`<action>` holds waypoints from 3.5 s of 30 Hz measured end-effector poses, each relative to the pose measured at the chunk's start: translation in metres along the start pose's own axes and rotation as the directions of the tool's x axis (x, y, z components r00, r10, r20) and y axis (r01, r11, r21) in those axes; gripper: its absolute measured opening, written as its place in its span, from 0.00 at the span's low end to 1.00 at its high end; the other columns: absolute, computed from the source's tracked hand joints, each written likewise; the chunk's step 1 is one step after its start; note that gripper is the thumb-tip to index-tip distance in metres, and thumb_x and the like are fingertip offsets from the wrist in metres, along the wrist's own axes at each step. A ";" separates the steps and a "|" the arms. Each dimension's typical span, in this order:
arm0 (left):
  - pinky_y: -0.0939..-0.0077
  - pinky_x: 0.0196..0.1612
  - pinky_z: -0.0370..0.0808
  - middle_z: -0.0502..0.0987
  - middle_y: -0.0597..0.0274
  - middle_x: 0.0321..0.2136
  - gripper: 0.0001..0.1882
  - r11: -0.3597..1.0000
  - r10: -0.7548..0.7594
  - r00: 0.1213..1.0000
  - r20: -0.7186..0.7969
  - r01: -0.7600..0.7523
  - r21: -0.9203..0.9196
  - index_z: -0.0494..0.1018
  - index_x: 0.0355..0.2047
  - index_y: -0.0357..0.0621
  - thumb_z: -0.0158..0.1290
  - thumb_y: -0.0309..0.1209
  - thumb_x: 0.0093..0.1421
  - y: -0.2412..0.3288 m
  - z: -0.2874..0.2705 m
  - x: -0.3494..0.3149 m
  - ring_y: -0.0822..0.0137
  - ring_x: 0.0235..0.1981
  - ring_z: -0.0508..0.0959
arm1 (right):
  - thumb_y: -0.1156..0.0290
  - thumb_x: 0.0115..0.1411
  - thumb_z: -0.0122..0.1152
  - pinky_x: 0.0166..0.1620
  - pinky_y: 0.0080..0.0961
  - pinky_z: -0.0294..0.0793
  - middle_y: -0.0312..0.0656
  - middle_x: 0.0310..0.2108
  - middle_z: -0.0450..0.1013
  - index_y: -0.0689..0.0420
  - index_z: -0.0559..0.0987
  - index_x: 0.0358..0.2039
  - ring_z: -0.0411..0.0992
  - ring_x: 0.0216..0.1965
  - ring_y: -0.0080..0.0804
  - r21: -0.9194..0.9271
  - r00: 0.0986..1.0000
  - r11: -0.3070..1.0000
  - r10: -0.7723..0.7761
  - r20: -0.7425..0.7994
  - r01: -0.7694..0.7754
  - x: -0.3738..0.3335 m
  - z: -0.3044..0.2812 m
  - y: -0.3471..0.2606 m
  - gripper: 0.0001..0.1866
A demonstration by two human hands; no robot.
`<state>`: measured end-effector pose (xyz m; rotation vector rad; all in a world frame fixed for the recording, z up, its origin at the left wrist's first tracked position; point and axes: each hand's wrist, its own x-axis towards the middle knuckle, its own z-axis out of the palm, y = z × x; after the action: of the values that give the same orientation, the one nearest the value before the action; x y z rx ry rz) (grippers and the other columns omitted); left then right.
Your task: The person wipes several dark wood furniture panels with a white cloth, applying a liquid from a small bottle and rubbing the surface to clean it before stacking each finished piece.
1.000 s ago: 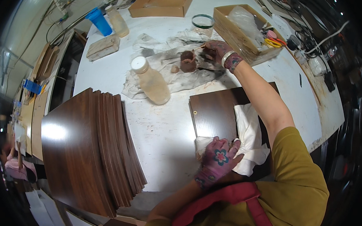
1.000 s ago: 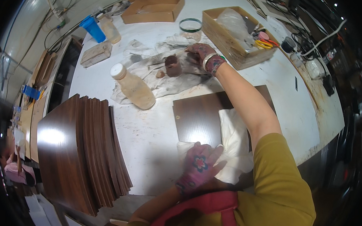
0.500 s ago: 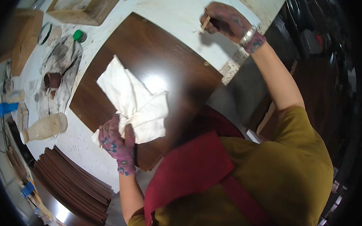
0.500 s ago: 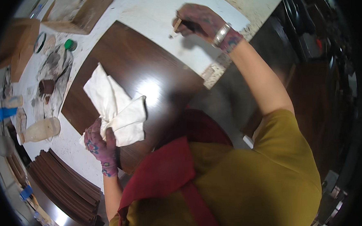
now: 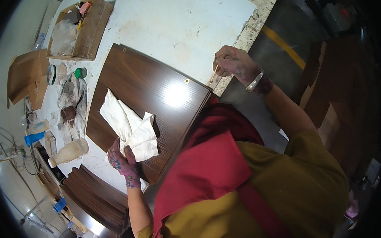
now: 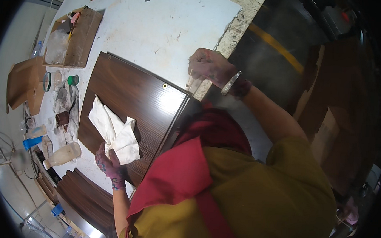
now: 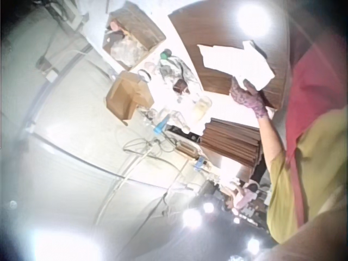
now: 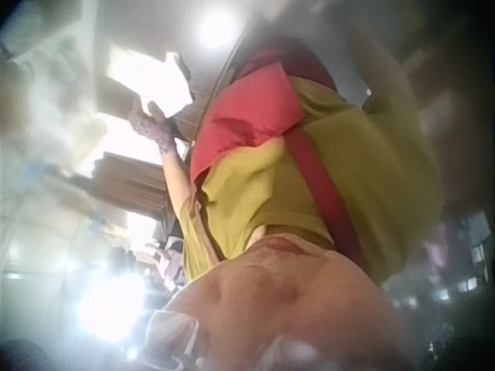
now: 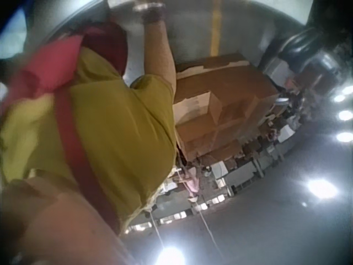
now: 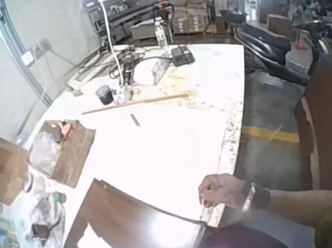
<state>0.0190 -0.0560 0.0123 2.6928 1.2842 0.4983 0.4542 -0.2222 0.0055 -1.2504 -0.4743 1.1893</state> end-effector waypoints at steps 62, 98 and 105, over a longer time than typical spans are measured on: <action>0.55 0.50 0.67 0.77 0.51 0.44 0.18 0.999 0.039 0.998 -0.041 -0.038 0.039 0.72 0.49 0.41 0.51 0.30 0.57 0.009 -0.002 0.002 0.48 0.42 0.74 | 0.71 0.55 0.57 0.26 0.17 0.67 0.38 0.23 0.72 0.60 0.72 0.28 0.68 0.24 0.20 -0.144 0.994 0.985 0.091 -0.059 -0.099 0.020 0.021 0.006 0.06; 0.56 0.57 0.64 0.78 0.57 0.39 0.23 1.000 0.031 0.992 -0.125 -0.031 0.006 0.73 0.50 0.44 0.56 0.37 0.54 0.000 0.006 -0.003 0.54 0.43 0.75 | 0.64 0.63 0.58 0.34 0.21 0.70 0.37 0.29 0.73 0.58 0.73 0.34 0.70 0.28 0.21 -0.339 0.992 0.940 -0.005 0.126 0.048 0.048 0.049 -0.047 0.10; 0.56 0.57 0.65 0.78 0.58 0.38 0.22 0.999 0.034 0.992 -0.120 -0.036 -0.015 0.74 0.49 0.45 0.56 0.39 0.55 -0.003 0.006 -0.003 0.55 0.42 0.75 | 0.67 0.62 0.58 0.30 0.18 0.68 0.40 0.30 0.75 0.58 0.73 0.35 0.71 0.27 0.22 -0.196 0.993 0.973 0.117 -0.018 -0.118 0.008 0.021 -0.012 0.08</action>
<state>0.0171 -0.0564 0.0051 2.7125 1.2571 0.6812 0.4448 -0.2039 0.0206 -1.4690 -0.5292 1.2605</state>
